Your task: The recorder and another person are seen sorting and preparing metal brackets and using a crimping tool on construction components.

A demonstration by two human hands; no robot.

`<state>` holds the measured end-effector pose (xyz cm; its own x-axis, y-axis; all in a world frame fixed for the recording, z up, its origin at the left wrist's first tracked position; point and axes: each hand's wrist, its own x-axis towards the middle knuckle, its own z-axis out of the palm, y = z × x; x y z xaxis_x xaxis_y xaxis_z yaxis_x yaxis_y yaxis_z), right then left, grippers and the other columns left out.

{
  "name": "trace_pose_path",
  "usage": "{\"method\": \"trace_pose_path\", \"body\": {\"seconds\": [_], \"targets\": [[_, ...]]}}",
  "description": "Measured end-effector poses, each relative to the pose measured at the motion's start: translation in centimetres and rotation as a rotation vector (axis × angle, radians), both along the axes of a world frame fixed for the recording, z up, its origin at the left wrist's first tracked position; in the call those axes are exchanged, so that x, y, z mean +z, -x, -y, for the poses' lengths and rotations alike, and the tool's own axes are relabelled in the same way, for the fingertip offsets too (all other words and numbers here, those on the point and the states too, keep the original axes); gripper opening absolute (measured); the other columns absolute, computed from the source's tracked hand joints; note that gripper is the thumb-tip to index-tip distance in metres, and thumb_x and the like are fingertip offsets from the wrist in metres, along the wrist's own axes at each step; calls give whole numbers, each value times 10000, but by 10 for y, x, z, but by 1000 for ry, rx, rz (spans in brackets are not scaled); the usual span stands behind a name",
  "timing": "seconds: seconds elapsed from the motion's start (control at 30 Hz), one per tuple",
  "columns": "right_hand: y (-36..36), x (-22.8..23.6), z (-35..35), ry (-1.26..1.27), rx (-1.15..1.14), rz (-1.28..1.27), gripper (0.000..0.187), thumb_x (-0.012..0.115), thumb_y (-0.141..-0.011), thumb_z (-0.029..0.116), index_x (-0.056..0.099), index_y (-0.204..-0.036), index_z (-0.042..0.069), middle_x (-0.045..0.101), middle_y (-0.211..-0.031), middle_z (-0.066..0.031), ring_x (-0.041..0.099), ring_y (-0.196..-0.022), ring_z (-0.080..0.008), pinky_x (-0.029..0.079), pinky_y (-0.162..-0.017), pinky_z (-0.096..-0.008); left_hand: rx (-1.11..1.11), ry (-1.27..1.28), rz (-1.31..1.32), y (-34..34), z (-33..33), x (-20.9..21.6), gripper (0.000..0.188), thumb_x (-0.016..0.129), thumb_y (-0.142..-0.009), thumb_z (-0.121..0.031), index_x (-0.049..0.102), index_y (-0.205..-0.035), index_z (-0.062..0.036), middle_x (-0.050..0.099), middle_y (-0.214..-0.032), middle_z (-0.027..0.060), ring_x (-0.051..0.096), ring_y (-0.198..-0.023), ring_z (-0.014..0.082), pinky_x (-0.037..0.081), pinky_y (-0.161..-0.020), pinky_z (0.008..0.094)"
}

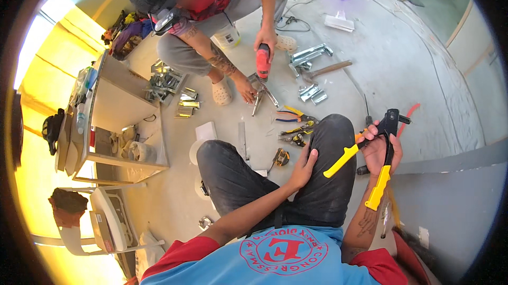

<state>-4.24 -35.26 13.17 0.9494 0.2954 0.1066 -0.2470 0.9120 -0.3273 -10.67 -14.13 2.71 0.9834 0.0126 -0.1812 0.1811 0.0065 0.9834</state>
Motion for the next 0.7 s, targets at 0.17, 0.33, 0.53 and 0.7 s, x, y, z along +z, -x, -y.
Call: {"method": "trace_pose_path", "body": {"seconds": [0.17,0.33,0.53,0.7], "targets": [[3,7,-11,59,57,24,475,574,-836,259,400,-1202,11,469,-982,-87,488,-936,-222,393,-904,-442,-27,-14,22,-2,0,-4,710,380,-979,-468,229,-1430,60,334,-1439,236,308,-1353,295,215,-1107,318],[13,9,-18,75,94,44,474,570,-836,273,416,-1206,21,459,-981,-83,481,-938,-226,387,-916,-454,-16,-29,11,2,-1,-12,744,377,-964,-516,259,-1418,61,359,-1427,233,319,-1349,308,230,-1101,320],[24,12,-29,21,149,97,471,558,-842,291,431,-1207,21,444,-1000,-79,462,-958,-223,381,-922,-448,4,440,-536,7,-9,-40,863,241,-901,-699,381,-1384,3,446,-1370,145,412,-1268,277,296,-1053,398],[35,20,-42,11,186,116,529,571,-825,310,391,-1236,29,438,-991,-76,458,-951,-217,383,-929,-448,-45,414,-713,9,-10,-85,809,242,-899,-697,491,-1297,-38,506,-1315,124,493,-1148,278,358,-952,418]]}}
